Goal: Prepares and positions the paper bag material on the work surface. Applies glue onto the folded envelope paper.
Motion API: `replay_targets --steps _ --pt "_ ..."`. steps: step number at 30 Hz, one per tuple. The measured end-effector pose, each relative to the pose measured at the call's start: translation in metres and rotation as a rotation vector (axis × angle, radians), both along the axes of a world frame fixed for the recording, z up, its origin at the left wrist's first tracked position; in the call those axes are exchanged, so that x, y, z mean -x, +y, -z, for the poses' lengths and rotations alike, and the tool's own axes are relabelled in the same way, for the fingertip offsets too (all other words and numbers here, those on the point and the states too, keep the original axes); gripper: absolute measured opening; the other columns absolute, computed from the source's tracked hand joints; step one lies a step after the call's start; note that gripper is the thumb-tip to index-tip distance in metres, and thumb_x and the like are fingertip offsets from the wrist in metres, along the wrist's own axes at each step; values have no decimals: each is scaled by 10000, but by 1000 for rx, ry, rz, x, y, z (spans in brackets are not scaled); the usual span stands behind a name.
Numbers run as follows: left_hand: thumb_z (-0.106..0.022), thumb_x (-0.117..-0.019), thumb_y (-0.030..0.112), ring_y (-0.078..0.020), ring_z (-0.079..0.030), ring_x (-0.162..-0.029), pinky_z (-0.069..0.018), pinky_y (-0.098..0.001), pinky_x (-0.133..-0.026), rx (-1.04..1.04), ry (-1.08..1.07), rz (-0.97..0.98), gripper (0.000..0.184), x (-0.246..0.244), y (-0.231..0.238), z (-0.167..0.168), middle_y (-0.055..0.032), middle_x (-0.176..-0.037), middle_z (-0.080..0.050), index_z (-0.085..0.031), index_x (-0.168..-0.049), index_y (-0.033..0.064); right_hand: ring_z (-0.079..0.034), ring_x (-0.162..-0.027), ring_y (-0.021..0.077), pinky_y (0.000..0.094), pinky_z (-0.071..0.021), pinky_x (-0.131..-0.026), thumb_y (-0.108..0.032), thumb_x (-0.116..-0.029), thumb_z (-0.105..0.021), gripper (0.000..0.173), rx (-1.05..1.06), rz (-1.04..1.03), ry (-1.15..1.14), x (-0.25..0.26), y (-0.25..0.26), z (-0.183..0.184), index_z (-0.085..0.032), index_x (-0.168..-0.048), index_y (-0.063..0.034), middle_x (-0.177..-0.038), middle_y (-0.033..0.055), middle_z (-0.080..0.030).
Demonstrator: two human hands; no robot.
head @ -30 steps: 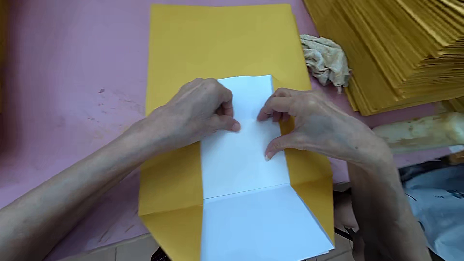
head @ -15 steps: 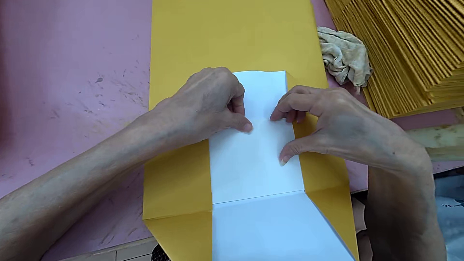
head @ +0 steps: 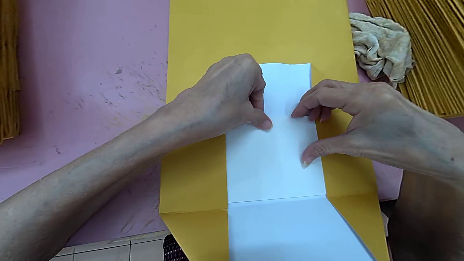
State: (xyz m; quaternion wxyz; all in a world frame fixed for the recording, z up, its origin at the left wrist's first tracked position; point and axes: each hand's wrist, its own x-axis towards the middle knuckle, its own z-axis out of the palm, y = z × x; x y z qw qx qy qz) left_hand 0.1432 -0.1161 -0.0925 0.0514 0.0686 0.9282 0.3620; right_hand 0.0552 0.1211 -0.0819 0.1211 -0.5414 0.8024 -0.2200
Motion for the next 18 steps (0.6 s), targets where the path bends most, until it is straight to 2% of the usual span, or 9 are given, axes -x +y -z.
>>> replay_targets --steps 3,14,18 --pt "-839 -808 263 -9 -534 -530 -407 -182 -493 -10 6 -5 196 2 -1 2 66 -588 -579 -703 -732 145 -547 -834 -27 100 -417 -681 -405 -655 -843 502 13 -11 -5 -1 0 0 -715 -1041 -110 -944 -60 -619" --pt "-847 -799 255 -24 -556 -527 -428 -199 -490 -1 5 -62 183 0 1 5 63 -590 -596 -706 -736 156 -567 -823 9 133 -431 -669 -342 -626 -884 516 31 -7 -33 -2 -1 2 -711 -1039 -84 -924 -31 -633" --pt "-824 -832 206 -77 -556 -516 -413 -230 -488 15 11 -82 181 -8 7 -1 3 -584 -604 -713 -733 103 -576 -826 31 138 -440 -679 -324 -606 -909 541 4 -5 -42 -4 -4 0 -715 -1036 -60 -914 -8 -626"
